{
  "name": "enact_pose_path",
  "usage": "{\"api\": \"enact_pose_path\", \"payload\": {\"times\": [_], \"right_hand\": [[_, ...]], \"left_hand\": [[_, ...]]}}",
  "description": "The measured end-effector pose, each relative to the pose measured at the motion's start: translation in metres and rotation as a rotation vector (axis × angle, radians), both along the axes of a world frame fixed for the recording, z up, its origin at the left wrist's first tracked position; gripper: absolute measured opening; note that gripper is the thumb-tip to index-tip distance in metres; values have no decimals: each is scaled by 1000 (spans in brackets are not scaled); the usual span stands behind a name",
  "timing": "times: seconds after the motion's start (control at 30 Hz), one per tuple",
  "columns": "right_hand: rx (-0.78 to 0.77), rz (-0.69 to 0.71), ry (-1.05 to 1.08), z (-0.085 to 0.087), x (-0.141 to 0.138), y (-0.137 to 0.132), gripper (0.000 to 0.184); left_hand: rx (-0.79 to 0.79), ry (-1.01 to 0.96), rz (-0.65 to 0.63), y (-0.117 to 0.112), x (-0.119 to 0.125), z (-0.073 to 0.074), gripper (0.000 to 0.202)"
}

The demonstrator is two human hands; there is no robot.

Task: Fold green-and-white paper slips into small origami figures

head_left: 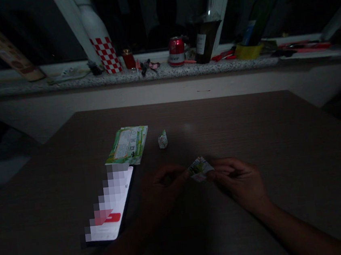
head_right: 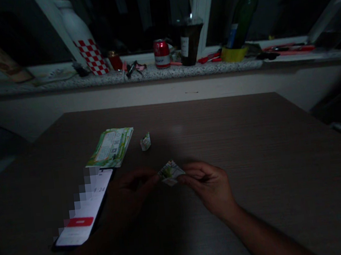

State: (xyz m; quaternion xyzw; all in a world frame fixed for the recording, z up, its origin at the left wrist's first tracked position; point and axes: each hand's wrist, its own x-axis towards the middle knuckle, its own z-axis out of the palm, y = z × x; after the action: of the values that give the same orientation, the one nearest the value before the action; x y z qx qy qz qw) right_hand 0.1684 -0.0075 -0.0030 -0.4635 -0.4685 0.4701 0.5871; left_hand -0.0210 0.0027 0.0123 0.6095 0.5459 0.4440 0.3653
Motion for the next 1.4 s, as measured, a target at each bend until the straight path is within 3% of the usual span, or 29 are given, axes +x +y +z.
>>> {"api": "enact_pose_path", "payload": {"times": [0.27, 0.43, 0.6, 0.83, 1.07, 1.23, 1.4], "right_hand": [[-41, 7, 56, 1, -1, -1, 18], [-36, 45, 49, 0, 0, 0, 19], [-40, 88, 51, -2, 1, 0, 21], [-92, 183, 104, -6, -6, -2, 25], [-181, 148, 91, -2, -7, 0, 22], [-148, 145, 93, -4, -4, 1, 21], [-100, 152, 40, -9, -3, 1, 25]], "left_hand": [[-154, -155, 32, 2, 3, -5, 11], [-218, -231, -100, 4, 5, -8, 18], [-238, -114, -226, 3, 5, -4, 17], [-223, -85, -169, 1, 7, 0, 20], [-187, -66, -118, -1, 9, 0, 21], [-294, -144, -196, -1, 11, -3, 21], [-343, -81, -231, -2, 11, -7, 20]]}}
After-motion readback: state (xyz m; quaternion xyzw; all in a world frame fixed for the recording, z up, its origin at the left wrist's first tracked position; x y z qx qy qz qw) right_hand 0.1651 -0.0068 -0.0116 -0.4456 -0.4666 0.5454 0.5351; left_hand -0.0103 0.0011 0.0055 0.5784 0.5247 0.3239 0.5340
